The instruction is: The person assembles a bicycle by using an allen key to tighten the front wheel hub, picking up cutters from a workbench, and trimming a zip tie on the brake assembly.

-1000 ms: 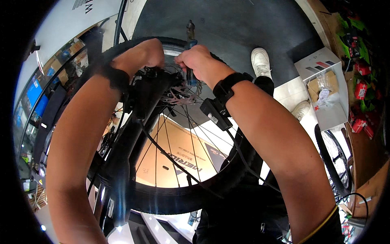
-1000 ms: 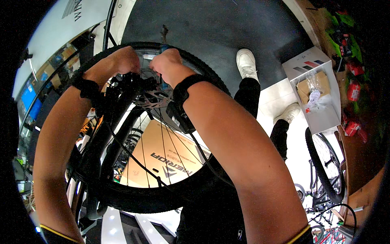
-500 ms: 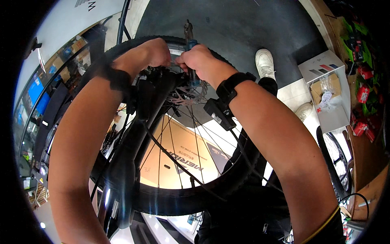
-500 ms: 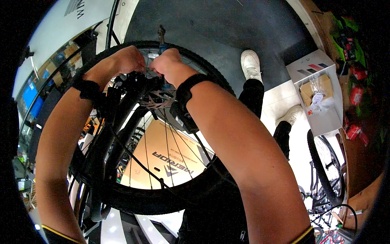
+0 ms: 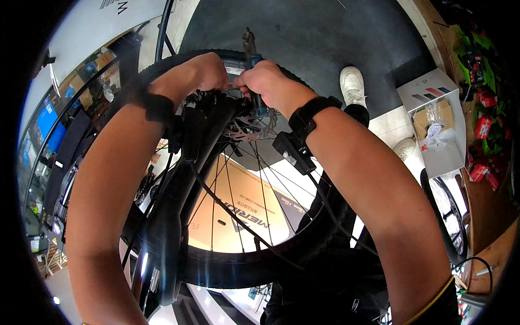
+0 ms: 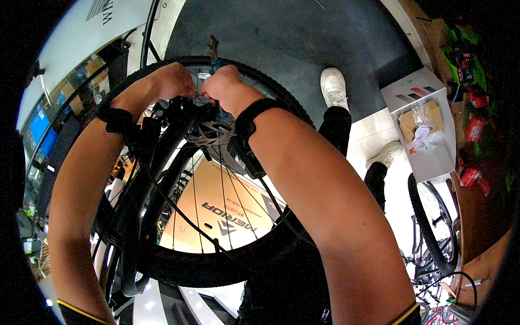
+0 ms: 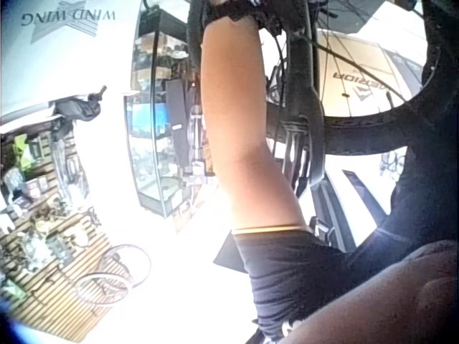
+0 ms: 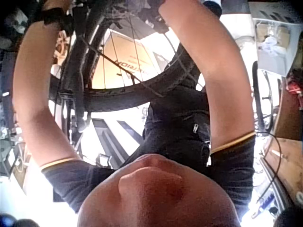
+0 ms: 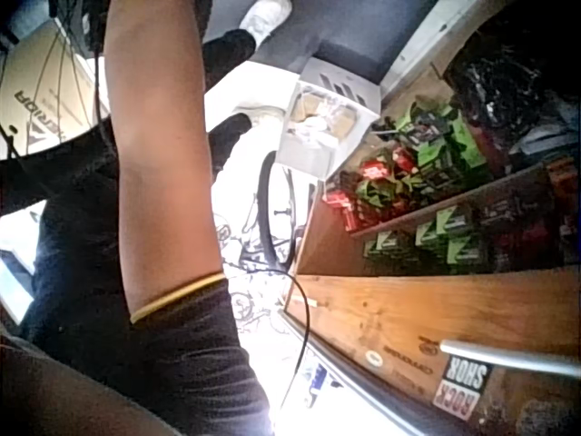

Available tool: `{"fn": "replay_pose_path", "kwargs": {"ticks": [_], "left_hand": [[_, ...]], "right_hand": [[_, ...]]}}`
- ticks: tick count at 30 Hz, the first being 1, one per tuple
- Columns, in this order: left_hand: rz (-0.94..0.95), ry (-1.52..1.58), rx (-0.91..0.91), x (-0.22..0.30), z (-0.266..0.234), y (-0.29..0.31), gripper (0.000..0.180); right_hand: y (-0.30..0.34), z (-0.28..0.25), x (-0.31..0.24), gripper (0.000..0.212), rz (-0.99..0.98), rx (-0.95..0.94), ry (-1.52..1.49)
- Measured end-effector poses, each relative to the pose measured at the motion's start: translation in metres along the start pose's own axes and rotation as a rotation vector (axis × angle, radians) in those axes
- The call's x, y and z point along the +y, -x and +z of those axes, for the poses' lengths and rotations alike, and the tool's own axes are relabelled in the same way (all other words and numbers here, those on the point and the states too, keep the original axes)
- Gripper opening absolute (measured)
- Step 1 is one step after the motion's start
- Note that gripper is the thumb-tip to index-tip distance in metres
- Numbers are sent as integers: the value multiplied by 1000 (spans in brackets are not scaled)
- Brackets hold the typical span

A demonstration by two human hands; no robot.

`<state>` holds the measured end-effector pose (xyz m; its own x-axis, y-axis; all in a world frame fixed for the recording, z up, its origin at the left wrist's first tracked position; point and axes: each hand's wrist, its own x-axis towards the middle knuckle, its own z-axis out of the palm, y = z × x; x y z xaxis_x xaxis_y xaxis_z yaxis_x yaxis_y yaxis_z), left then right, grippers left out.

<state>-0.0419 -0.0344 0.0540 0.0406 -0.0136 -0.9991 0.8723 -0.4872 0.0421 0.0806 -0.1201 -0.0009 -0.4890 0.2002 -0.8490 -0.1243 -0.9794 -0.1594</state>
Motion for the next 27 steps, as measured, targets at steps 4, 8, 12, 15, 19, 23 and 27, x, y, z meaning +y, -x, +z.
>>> {"fn": "replay_pose_path", "kwargs": {"ticks": [4,8,12,15,19,23,27], "left_hand": [[-23,67,7,11,-12,10,20],[-5,110,14,5,-7,10,23],[116,-46,-18,-3,-4,3,30],[133,37,12,-1,-4,6,32],[38,262,62,5,-7,13,19],[-64,480,95,-4,3,13,20],[-104,506,41,-3,-1,14,23]], "right_hand": [[-4,-1,-1,6,3,10,0],[-4,1,-1,8,-15,-3,40],[-3,4,-5,8,-39,2,123],[-8,5,-3,9,-72,3,137],[-11,0,-6,11,-98,-15,187],[11,-29,-40,18,-226,35,954],[33,-56,-65,19,-534,115,1751]]}}
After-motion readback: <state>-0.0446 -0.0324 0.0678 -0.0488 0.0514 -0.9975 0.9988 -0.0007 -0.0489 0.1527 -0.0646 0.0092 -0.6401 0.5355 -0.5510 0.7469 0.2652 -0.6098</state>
